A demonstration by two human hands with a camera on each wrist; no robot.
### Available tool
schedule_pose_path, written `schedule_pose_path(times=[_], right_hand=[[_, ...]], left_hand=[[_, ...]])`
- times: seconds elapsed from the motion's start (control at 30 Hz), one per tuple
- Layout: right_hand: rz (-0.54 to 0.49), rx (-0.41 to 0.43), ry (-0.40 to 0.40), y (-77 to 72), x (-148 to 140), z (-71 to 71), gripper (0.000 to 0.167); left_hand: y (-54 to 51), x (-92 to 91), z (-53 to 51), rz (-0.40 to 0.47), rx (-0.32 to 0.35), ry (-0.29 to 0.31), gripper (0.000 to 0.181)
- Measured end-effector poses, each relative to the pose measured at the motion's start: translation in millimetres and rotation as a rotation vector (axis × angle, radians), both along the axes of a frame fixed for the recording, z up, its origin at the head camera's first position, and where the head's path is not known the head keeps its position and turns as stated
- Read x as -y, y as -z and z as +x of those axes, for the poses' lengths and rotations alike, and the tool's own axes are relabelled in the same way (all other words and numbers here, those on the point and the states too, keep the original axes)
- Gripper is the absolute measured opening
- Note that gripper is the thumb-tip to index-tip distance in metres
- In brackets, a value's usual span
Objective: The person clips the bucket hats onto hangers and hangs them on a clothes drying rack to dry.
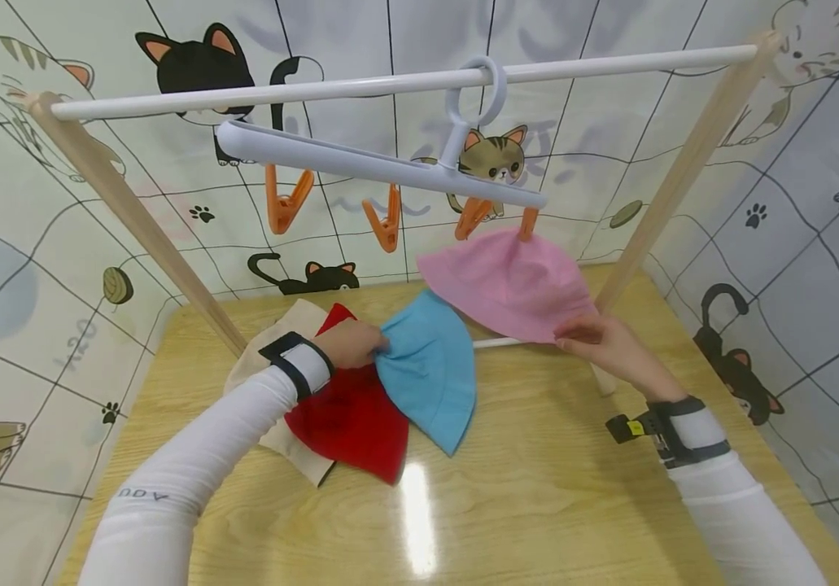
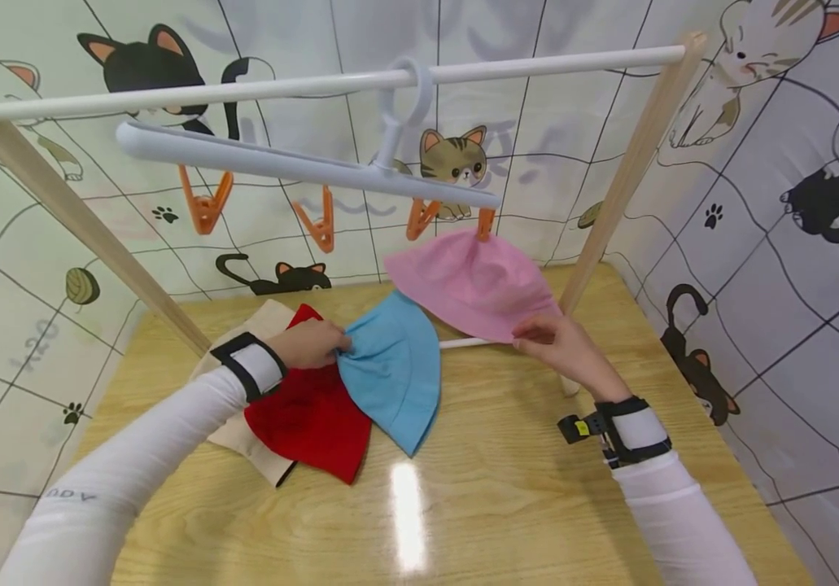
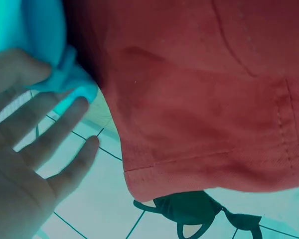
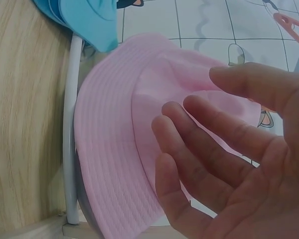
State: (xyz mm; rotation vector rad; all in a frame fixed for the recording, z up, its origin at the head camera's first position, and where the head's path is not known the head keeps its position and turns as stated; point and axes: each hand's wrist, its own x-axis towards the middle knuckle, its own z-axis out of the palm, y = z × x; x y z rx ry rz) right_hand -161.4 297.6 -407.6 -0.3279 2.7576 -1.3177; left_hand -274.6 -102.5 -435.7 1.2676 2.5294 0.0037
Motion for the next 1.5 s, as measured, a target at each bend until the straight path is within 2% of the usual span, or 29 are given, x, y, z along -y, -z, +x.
schedule_pose_path(times=[0.17,0.33,0.67,1.03,1.27,1.5], right_hand=[[0.009,0.01,-0.005,-0.7,0.9,0.4,0.03],[0.017,0.027,-0.008,-1.2,2.7,-0.1,0.03],[0.011,0.013,-0.029,-2.4,6.6,-1.6,0.028],[-0.005,0.026,-0.038,-5.4,6.3,-0.9,0.026],[0.001,0.026,-0.04,-6.5,7.7,-0.4,0.026],[-0.008,0.001,-0.057,-4.9,8.4,-0.7,0.027]], left_hand=[[-5.1,-1.6,-1.2,0.087,0.009,0.065,0.019],[-10.3,-4.3,1.2,0.15,0.019,0.101,0.021],[-18.5,-12.5,2.2,0.202,-0.026,0.142,0.016],[-32.1,-17.5,4.2,0.375,-0.006,0.19,0.013],[-41.6,-22.5,3.9,0.466,-0.054,0.256,0.005],[-52.6,-25.6,3.9,0.524,-0.096,0.24,0.007]])
